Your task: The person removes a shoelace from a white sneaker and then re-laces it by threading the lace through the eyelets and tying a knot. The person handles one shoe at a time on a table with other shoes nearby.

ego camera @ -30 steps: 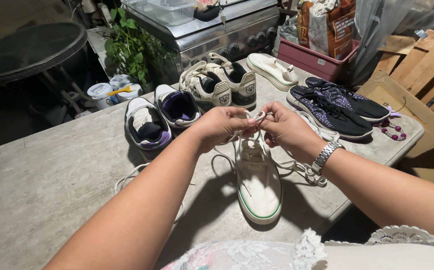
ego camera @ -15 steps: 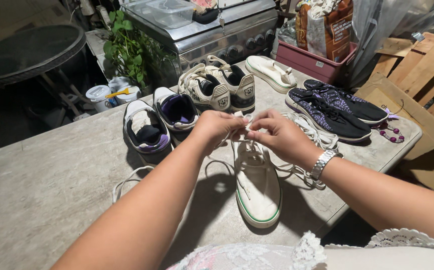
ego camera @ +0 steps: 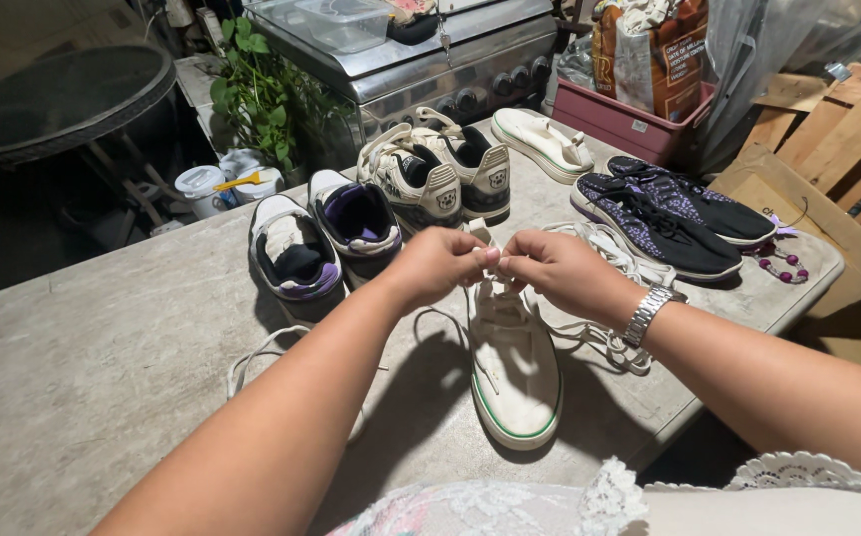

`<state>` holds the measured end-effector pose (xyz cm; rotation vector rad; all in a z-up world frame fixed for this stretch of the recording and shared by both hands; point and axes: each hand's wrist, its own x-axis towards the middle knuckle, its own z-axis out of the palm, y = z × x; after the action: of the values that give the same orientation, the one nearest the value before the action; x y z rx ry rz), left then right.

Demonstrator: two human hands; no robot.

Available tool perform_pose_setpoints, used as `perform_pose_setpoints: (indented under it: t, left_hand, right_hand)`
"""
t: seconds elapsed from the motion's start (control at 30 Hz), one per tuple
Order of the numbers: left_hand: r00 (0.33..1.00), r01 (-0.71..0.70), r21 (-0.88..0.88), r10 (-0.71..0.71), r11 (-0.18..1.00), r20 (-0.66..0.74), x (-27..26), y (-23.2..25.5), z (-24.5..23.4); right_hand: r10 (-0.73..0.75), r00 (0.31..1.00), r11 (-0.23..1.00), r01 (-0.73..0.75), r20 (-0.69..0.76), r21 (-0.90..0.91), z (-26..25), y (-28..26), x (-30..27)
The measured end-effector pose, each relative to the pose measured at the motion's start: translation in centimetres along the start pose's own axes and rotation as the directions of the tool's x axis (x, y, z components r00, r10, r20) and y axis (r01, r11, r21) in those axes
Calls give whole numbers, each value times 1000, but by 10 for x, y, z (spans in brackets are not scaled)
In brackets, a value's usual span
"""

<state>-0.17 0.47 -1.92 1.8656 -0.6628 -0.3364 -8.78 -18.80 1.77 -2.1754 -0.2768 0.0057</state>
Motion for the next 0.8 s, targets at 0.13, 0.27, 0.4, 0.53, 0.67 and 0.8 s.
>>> perform_pose_setpoints:
  t: [0.13, 0.27, 0.4, 0.53, 0.67, 0.8]
  left_hand:
    - [986, 157, -102, -151, 982, 63, 3, -5, 4]
    - [983, 173, -168, -158, 971, 97, 2, -5, -1]
    - [979, 201, -216, -189, 955, 74, 4, 0, 0]
    - [986, 168, -318, -152, 933, 75, 8, 5, 4]
    - [991, 130, -315, -111, 940, 79, 8, 8, 4]
    - [991, 132, -325, -116, 937, 67, 2, 11, 0]
  right_hand:
    - [33, 997, 982, -45, -66, -185, -3, -3, -3]
    - [-86, 975, 963, 29, -206, -267, -7, 0, -6]
    - [-243, 932, 953, 178, -267, -245, -16, 8, -6]
    - [-12, 987, 1000, 12, -161, 1, -15, 9, -2]
    - [196, 980, 940, -179, -30, 292, -14, 2, -3]
    - [225, 973, 921, -199, -41, 334, -19, -2, -8]
